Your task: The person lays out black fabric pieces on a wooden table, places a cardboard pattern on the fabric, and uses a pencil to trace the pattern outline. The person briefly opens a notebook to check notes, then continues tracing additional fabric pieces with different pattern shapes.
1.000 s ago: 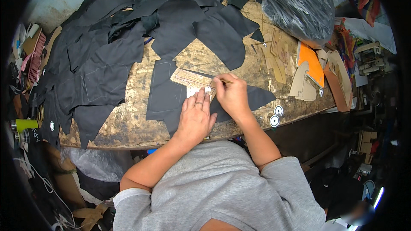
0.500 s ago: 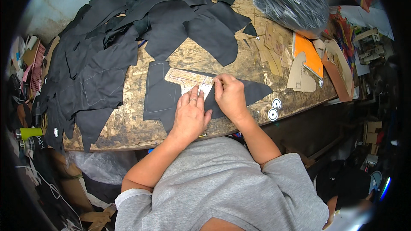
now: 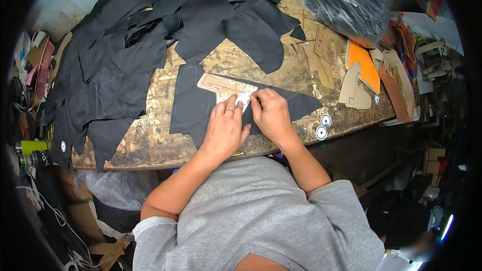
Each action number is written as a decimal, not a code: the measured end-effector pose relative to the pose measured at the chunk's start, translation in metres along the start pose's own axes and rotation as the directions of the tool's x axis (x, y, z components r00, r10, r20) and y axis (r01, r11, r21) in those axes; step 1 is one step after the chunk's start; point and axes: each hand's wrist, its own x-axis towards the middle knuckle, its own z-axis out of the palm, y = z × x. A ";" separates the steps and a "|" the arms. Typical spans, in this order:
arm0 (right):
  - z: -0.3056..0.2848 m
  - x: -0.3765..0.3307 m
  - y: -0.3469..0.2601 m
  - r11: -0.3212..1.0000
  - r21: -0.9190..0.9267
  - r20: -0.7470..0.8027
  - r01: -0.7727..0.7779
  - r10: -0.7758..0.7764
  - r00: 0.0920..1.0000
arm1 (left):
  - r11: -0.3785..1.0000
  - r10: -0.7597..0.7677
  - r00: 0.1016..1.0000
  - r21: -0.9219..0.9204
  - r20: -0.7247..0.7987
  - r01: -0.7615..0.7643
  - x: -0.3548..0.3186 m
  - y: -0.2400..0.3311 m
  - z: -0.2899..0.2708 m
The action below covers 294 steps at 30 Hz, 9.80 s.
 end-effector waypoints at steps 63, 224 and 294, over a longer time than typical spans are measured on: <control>-0.046 -0.007 0.008 0.418 0.834 0.229 -0.361 0.332 0.915 | 0.297 -0.334 0.875 -0.841 0.351 0.452 -0.026 0.005 -0.031; -0.062 -0.016 0.057 0.985 0.171 0.232 0.033 -0.073 0.970 | 0.807 -0.089 0.875 -0.480 0.477 0.344 0.066 -0.010 -0.023; 0.040 0.015 -0.036 0.007 0.689 0.719 -0.724 0.109 0.686 | 0.901 -0.131 0.804 -0.408 -0.580 -0.148 -0.085 -0.065 -0.104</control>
